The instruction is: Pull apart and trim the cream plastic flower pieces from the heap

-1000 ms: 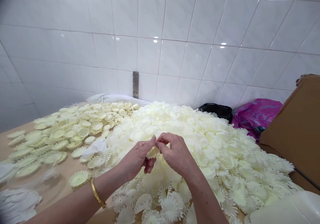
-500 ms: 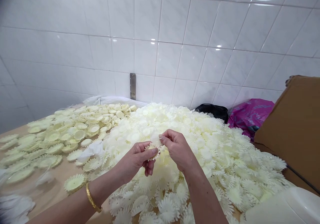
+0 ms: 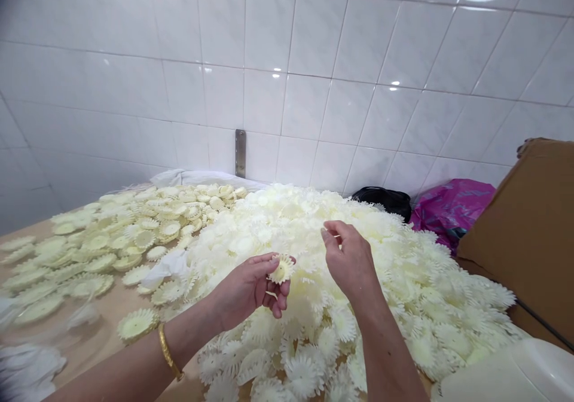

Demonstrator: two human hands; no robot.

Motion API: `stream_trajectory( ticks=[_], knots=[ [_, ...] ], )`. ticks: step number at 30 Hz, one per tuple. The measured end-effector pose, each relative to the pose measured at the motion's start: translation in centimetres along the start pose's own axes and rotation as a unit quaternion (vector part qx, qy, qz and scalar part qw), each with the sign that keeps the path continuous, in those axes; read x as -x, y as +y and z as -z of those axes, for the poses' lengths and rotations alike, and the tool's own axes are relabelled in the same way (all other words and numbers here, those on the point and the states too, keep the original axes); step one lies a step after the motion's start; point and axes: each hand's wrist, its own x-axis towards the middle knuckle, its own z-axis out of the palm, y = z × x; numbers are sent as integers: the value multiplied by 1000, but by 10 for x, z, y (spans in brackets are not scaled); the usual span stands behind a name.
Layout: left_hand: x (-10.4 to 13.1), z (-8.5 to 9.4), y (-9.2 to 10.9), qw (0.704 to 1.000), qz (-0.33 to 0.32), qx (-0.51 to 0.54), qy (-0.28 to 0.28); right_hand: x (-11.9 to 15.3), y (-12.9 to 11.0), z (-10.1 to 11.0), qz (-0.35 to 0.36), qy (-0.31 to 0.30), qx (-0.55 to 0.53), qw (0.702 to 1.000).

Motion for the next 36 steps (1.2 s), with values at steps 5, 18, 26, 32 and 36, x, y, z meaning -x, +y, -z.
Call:
stream_trajectory(
  ticks=[5, 18, 26, 32, 36],
  knots=[
    [1, 1, -4, 998, -25, -54, 22, 11, -21, 1, 64, -122, -52, 989],
    [-1, 3, -3, 991, -13, -95, 92, 27, -43, -6, 106, -285, -67, 950],
    [2, -1, 0, 996, -15, -83, 17, 26, -38, -13, 128, -174, -41, 976],
    [4, -5, -6, 991, 6, -128, 26, 10, -14, -1, 66, 123, 84, 987],
    [1, -4, -12, 989, 19, -142, 47, -3, 8, 6, 21, 125, 178, 976]
  ],
)
